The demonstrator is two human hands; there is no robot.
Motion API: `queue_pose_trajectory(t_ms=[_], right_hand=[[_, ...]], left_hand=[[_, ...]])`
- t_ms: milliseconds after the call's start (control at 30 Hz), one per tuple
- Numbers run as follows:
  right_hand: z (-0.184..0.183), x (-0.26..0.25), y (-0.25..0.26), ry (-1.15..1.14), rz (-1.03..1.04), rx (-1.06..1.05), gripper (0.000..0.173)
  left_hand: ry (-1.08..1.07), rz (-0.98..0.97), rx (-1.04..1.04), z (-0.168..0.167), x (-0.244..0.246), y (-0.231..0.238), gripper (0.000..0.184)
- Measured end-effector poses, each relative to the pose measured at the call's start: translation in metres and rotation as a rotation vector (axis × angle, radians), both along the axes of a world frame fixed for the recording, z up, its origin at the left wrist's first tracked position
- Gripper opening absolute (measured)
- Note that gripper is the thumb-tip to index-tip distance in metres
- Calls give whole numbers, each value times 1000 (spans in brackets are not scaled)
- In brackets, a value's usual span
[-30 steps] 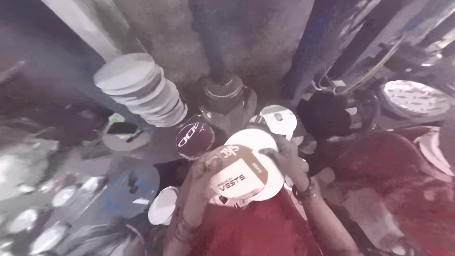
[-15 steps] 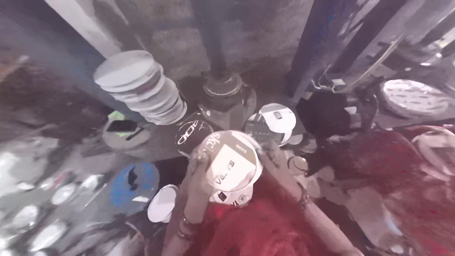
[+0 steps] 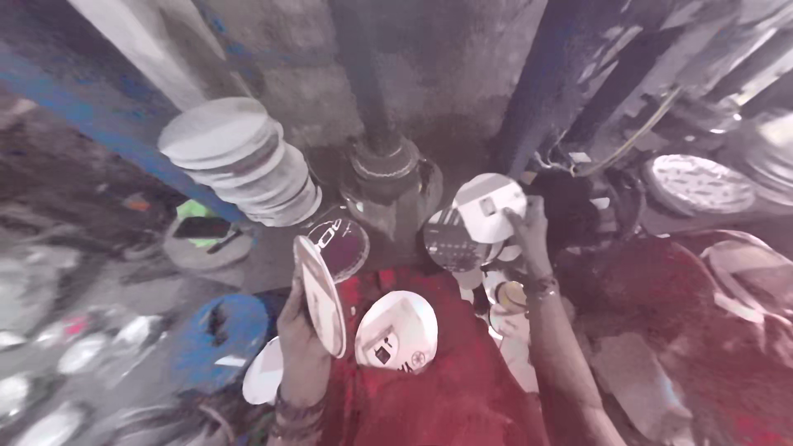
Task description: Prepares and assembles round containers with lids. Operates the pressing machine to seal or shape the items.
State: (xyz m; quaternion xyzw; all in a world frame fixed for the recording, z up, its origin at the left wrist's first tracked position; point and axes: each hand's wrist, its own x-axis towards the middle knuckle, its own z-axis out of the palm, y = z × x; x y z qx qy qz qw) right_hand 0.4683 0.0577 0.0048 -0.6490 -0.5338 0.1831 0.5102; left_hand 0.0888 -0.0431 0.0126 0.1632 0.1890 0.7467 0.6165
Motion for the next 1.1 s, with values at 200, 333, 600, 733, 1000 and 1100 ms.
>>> queue_pose_trajectory(t_ms=[200, 333, 600, 733, 1000, 1100], right_hand=[[-2, 38, -26, 116, 179, 77, 32], [-4, 9, -19, -269, 118, -125, 59], [-32, -22, 18, -509, -165, -189, 41], [-28, -22, 12, -512, -211, -14, 19], [-23, -10, 7, -325, -179, -204, 81], [-15, -15, 10, -242, -154, 15, 64]], left_hand=[[84, 21, -42, -17, -18, 7, 47], [20, -23, -34, -8, -5, 9, 48], [71, -47, -36, -4, -3, 1, 39], [8, -48, -32, -4, -4, 3, 44], [33, -112, -72, -1, 11, 1, 49], [67, -119, -46, -4, 7, 3, 45]])
